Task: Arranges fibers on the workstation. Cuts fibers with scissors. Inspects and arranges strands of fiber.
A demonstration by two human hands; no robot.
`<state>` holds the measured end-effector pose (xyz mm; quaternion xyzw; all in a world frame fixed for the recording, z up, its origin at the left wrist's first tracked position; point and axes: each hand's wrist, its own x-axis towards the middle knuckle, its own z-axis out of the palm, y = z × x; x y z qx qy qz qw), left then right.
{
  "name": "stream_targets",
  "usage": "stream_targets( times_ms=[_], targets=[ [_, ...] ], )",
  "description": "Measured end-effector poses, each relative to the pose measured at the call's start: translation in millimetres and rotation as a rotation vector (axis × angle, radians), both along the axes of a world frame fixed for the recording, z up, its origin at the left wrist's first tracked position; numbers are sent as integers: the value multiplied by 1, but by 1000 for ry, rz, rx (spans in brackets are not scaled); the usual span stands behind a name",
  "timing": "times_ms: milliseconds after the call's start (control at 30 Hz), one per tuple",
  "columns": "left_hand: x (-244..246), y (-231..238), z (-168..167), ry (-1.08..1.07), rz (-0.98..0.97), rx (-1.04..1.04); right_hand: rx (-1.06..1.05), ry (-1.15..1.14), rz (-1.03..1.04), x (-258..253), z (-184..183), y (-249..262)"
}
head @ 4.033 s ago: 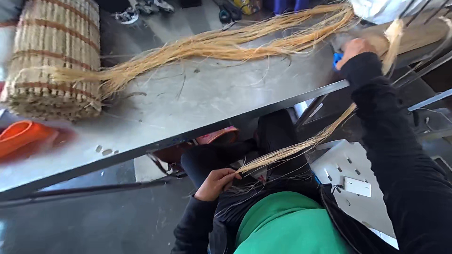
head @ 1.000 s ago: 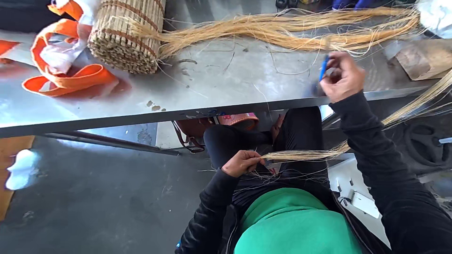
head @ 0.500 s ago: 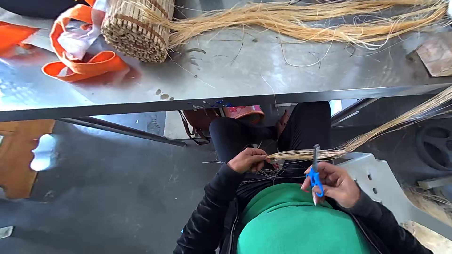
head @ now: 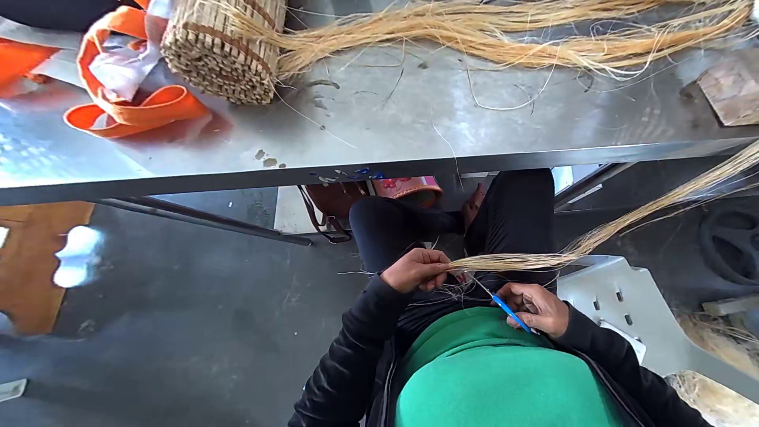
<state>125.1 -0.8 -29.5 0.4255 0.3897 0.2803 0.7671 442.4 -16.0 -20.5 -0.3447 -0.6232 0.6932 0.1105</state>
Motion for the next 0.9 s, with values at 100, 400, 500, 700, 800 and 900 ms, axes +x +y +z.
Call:
stream_targets(
  times_ms=[100, 400, 500, 700, 800, 900],
  targets=[
    [5, -3, 5, -11, 60, -9, -3, 43, -1, -8, -1, 1],
    [25, -11, 16, 31, 203, -1, -38, 69, -81, -25, 0, -3],
    [29, -15, 17, 45, 231, 28, -58, 93, -106, -34, 2, -3],
    [28, -24, 17, 125, 281, 68, -74, 113, -86, -45, 0, -4],
    [24, -27, 14, 151, 282, 63, -125, 151, -104, -49, -2, -2],
    [18, -30, 7, 120, 282, 59, -166, 193, -87, -51, -7, 0]
  ],
)
